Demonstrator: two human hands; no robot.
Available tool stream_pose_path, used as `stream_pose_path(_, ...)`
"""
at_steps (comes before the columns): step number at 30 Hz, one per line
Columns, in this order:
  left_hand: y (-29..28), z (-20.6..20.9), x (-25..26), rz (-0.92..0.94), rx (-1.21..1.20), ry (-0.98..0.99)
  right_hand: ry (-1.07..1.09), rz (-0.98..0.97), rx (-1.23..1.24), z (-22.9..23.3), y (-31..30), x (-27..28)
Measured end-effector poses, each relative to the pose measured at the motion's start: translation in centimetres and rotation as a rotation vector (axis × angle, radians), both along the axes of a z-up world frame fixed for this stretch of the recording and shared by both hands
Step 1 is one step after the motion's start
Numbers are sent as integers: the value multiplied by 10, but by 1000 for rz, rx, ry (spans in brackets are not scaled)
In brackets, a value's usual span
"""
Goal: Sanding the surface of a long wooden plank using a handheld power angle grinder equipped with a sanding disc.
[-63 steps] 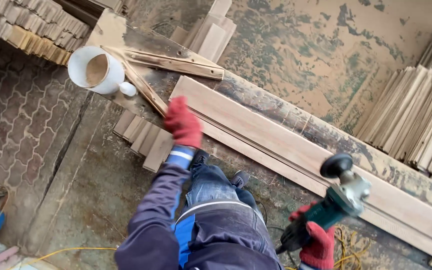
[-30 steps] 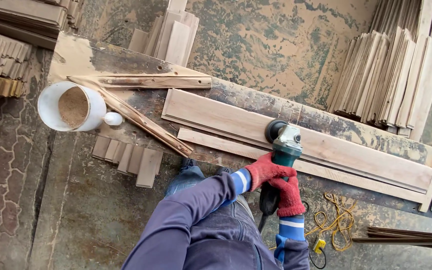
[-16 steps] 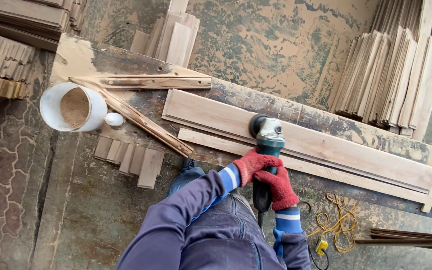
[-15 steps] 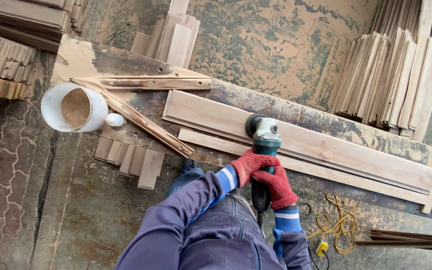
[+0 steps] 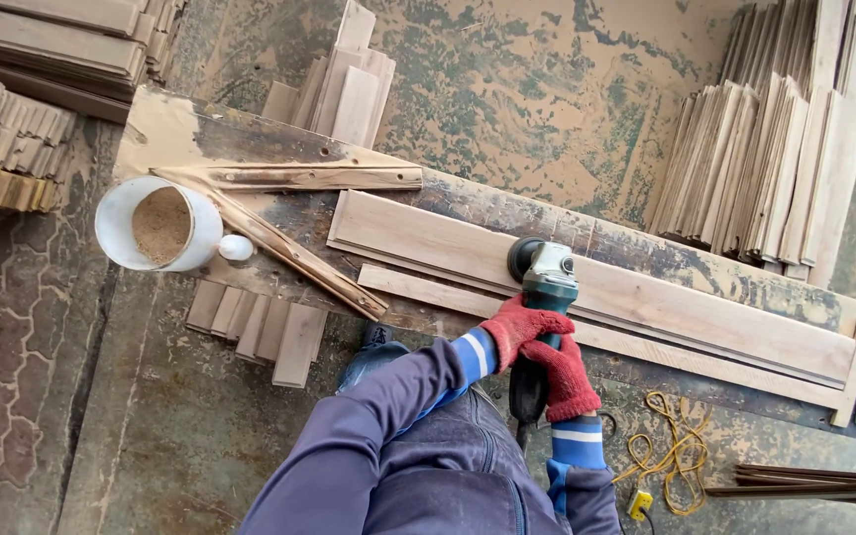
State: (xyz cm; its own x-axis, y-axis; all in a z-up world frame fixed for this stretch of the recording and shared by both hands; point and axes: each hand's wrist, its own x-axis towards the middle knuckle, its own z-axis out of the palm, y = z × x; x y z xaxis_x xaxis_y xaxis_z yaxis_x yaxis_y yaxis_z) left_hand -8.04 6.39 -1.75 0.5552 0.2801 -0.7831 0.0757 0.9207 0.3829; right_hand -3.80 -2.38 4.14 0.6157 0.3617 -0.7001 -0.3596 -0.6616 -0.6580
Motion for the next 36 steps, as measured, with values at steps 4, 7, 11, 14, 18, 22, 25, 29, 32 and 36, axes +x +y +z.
stream_pose_path(4, 19, 22, -18, 33, 10, 18, 14, 46, 22, 11, 17, -12)
stream_pose_path(7, 32, 1, -38, 64, 22, 52, 59, 134, 65, 34, 31, -31)
stream_pose_path(11, 33, -25, -47, 190, 13, 110, 148, 184, 140, 35, 16, -39)
stream_pose_path(14, 16, -19, -25, 193, 20, 6, 130, 89, 137, 16, -7, -29)
stream_pose_path(18, -5, 11, 5, 88, 118, 34, 106, -45, 114, 31, -23, -26)
stream_pose_path(22, -7, 18, 8, 65, 138, 41, 109, -112, 142, 20, -29, -19)
stream_pose_path(25, 10, 26, -13, 119, 128, 62, 128, -26, 155, 18, -15, -24)
stream_pose_path(29, 28, 9, -41, 159, 139, 218, 152, 178, 196, 14, 12, -32)
stream_pose_path(32, 34, 10, -60, 272, 129, 281, 187, 265, 174, 19, 27, -35)
stream_pose_path(36, 28, 21, -49, 241, 148, 316, 186, 267, 165, 16, 14, -26)
